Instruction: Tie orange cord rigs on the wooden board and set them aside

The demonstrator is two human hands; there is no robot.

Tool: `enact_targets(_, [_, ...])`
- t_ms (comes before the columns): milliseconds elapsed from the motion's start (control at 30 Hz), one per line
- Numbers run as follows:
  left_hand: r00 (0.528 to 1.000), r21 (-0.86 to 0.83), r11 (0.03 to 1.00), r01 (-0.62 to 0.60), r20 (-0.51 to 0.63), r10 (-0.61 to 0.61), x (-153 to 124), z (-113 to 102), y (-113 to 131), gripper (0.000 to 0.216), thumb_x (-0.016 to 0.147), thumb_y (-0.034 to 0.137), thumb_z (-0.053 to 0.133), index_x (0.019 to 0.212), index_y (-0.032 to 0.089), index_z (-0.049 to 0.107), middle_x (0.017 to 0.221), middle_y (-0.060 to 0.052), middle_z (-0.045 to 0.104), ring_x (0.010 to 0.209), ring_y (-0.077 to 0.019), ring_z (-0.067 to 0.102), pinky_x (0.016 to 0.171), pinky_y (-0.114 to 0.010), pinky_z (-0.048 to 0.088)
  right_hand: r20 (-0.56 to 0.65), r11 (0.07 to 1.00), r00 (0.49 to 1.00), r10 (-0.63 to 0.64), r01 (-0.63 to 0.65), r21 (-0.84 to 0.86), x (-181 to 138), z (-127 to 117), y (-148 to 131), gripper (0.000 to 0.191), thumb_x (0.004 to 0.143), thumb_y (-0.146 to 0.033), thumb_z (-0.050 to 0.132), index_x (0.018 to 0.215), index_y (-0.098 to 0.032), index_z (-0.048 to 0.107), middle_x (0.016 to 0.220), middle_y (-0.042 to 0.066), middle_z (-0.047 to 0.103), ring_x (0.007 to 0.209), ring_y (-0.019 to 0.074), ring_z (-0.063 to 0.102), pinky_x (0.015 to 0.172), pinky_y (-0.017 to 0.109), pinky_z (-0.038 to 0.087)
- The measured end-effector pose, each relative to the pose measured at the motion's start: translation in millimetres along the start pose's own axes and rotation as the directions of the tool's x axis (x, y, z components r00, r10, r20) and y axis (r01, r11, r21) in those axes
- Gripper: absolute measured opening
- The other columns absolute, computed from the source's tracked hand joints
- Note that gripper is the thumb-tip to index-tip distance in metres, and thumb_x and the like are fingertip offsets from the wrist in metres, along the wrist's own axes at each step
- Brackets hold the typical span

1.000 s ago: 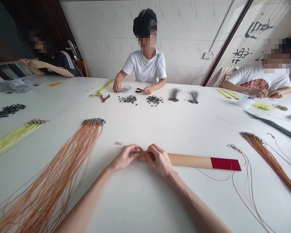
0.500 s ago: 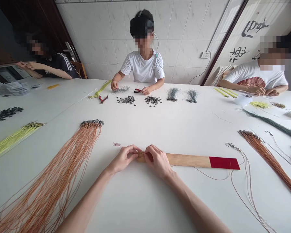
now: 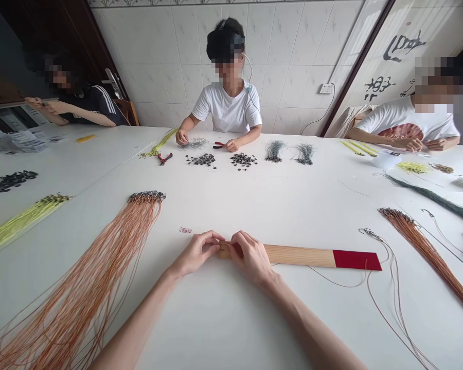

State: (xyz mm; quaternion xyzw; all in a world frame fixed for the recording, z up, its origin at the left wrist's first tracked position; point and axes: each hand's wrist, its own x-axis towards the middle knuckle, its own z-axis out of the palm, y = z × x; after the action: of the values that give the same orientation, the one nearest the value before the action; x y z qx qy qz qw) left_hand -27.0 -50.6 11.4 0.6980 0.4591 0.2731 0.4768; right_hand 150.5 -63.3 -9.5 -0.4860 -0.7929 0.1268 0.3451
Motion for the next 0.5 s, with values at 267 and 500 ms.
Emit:
enact_targets(267, [1.000,0.010,1.000,-0.007,0.008,0.007,-0.1,-0.1,0.0,0.019,0.084,0.028,0.047,0.098,0.019,0.056,0.096,-0.006,0.065,0.095,-0.0192,0.058,0.085,-0.033,0.043,0.010,1.000,1.000,-0.006,0.006,0.000,0.7,0.0,0.8,0.012,0.080,-0.012,0.041,0.071,-0.019,0.043,0.069,-0.002,0.051,0.054,0.0080,0.041,0.048,0.020,0.029])
enact_targets(500, [1.000,0.002,1.000,-0.007,0.006,0.007,0.2,0.1,0.2,0.020,0.083,0.029,0.047,0.097,0.019,0.056,0.095,-0.006,0.065,0.095,-0.0191,0.058,0.084,-0.033,0.044,0.012,1.000,1.000,-0.014,0.014,-0.012,0.6,-0.2,0.2,0.014,0.080,-0.011,0.039,0.070,-0.020,0.043,0.067,-0.002,0.051,0.054,0.0083,0.041,0.048,0.020,0.029])
